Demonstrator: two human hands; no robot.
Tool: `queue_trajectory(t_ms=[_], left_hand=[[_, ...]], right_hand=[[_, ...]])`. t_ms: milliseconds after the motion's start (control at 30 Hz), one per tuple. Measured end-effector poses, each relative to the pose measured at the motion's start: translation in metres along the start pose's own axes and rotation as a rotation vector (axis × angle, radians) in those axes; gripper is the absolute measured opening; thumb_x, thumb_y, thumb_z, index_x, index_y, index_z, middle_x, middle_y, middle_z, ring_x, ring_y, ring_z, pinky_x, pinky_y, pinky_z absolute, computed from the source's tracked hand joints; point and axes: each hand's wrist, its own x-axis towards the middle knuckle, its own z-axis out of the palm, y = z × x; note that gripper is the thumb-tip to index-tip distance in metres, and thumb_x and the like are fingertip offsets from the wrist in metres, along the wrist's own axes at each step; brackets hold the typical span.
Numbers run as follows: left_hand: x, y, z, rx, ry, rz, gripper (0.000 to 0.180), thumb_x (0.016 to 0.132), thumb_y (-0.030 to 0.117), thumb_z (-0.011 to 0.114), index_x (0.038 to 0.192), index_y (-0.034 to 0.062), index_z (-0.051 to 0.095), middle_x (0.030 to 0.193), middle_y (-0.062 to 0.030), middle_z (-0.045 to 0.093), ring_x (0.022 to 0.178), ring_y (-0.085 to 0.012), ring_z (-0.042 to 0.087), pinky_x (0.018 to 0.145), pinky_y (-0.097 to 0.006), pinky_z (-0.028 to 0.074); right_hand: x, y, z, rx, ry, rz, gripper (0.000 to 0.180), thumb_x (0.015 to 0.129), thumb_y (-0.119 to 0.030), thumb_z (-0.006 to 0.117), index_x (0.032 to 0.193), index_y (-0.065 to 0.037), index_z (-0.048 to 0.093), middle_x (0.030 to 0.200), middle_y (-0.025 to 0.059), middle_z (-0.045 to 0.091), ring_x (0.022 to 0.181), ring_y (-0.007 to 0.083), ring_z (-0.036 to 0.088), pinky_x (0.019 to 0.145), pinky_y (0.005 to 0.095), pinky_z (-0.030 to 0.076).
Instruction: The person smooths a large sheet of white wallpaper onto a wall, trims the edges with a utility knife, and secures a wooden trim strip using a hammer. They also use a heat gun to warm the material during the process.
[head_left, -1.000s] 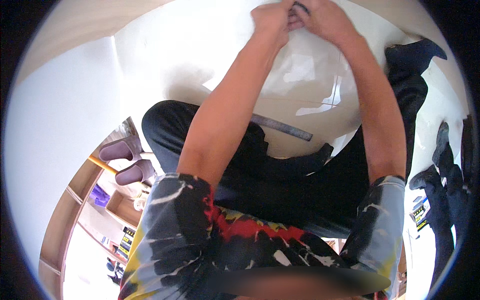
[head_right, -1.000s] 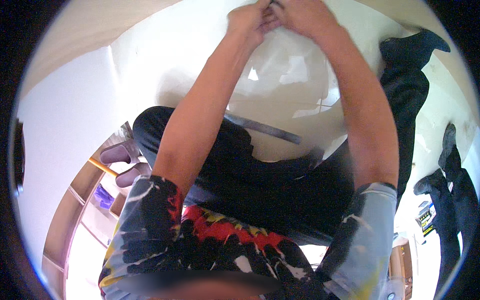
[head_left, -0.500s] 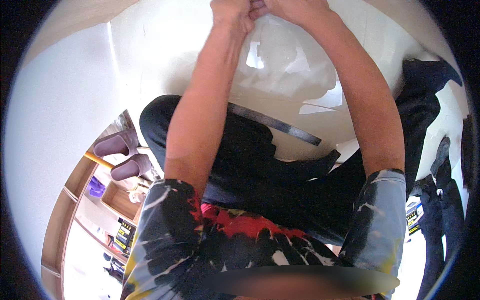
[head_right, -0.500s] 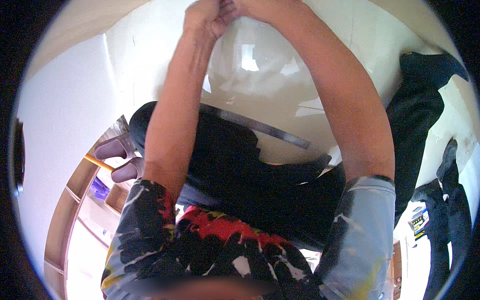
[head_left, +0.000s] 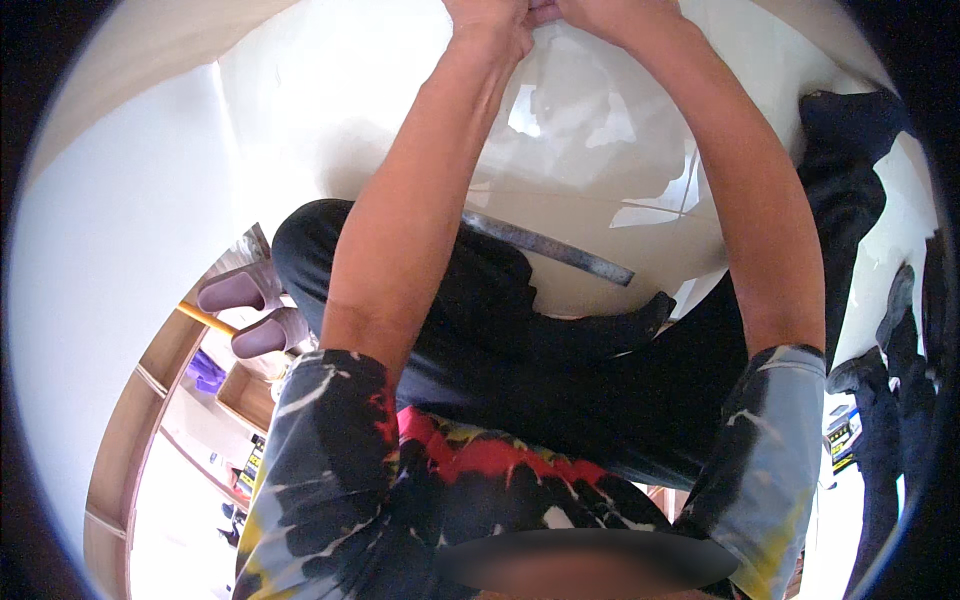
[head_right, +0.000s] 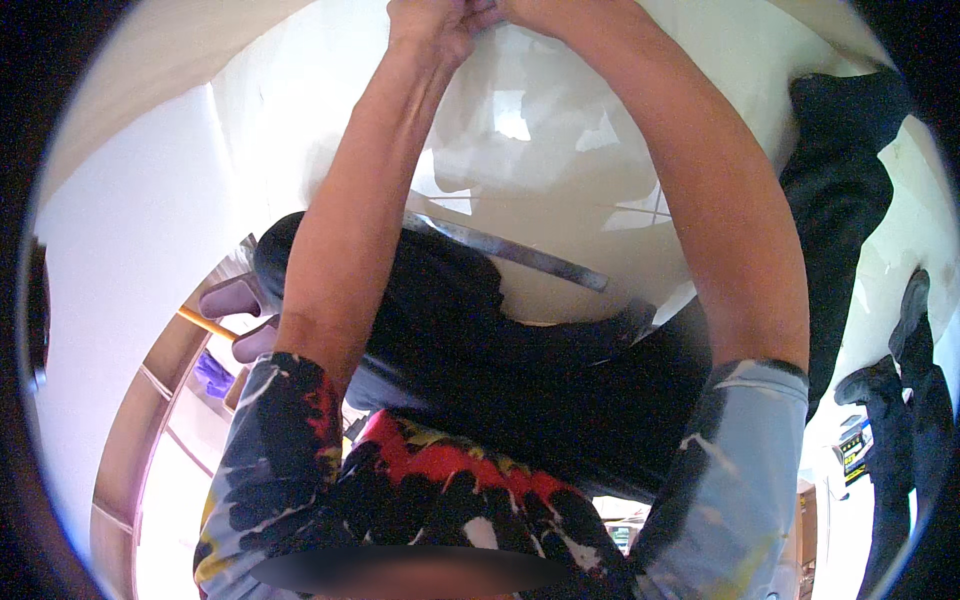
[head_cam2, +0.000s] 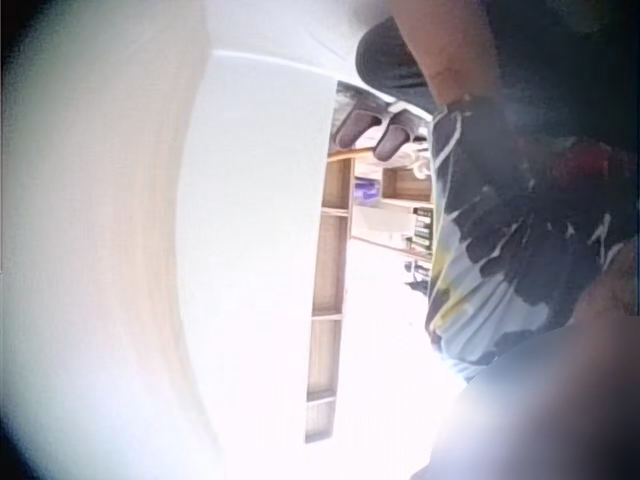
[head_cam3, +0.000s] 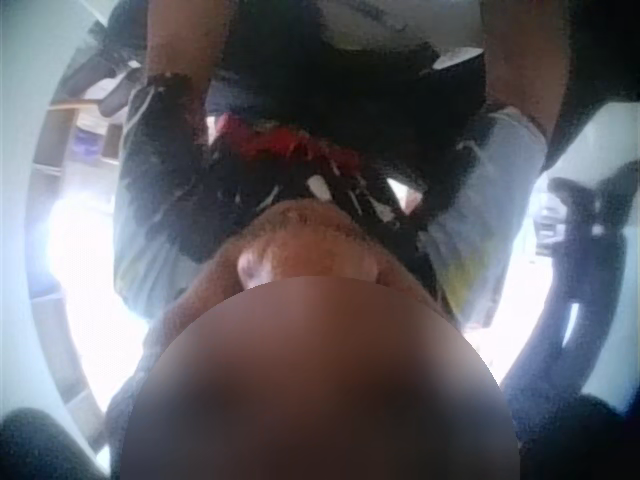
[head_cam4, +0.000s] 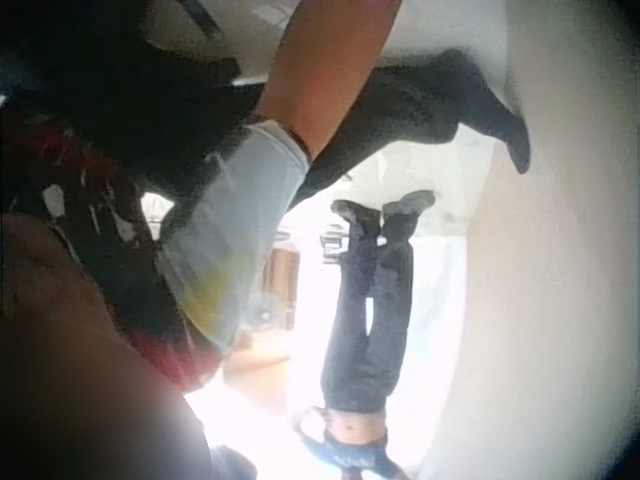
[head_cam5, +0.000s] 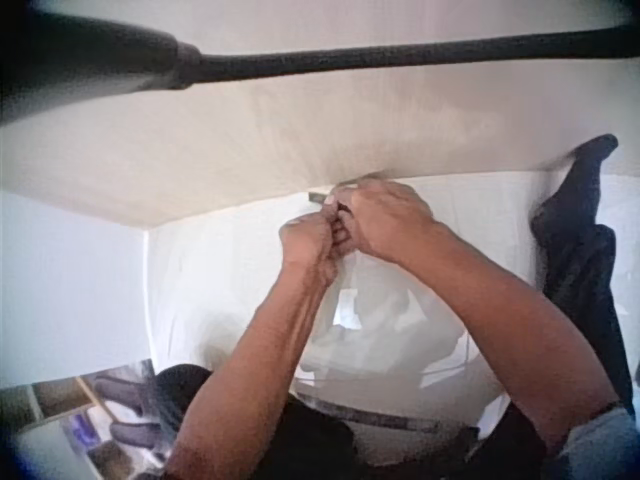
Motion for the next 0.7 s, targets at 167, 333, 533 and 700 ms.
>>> queue_trajectory(t_ms=[167,333,533,700], left_hand=[[-0.008,-0.008,0.015,-0.072,-0.040,0.027,0.025,0.103,0.014,0.065,0.090,-0.0068,0.064,0.077,-0.0146,0.066,0.060,-0.0232,0.065,0.052,-0.034,0.057],[-0.020,-0.013,0.046,0.025,-0.141,-0.057,0.026,0.103,0.015,0.066,0.096,-0.0096,0.065,0.084,-0.0172,0.068,0.067,-0.0253,0.068,0.059,-0.037,0.061],[-0.032,0.008,-0.033,0.406,-0.213,-0.023,0.033,0.101,0.027,0.068,0.115,-0.0017,0.074,0.101,-0.0163,0.077,0.086,-0.0247,0.076,0.074,-0.039,0.063],[-0.053,0.073,-0.164,0.905,-0.195,0.247,0.035,0.102,0.021,0.065,0.124,-0.0064,0.068,0.108,-0.0172,0.076,0.091,-0.0233,0.075,0.077,-0.033,0.062]], right_hand=[[-0.013,0.017,-0.002,-0.088,0.084,-0.037,0.023,0.094,-0.023,0.060,0.108,-0.008,0.071,0.105,0.0180,0.074,0.105,0.0375,0.069,0.094,0.0479,0.053],[-0.024,0.034,-0.025,-0.252,-0.004,0.006,0.025,0.094,-0.025,0.060,0.110,-0.008,0.069,0.107,0.0196,0.073,0.102,0.0388,0.068,0.090,0.0491,0.054],[-0.035,-0.015,0.048,0.026,0.053,0.289,0.030,0.096,-0.026,0.061,0.118,-0.006,0.063,0.100,0.0266,0.070,0.099,0.0438,0.067,0.087,0.0525,0.055],[-0.066,-0.083,0.115,0.167,0.179,0.619,0.053,0.099,-0.035,0.062,0.142,-0.005,0.054,0.110,0.0248,0.066,0.099,0.0416,0.069,0.089,0.0491,0.055]])
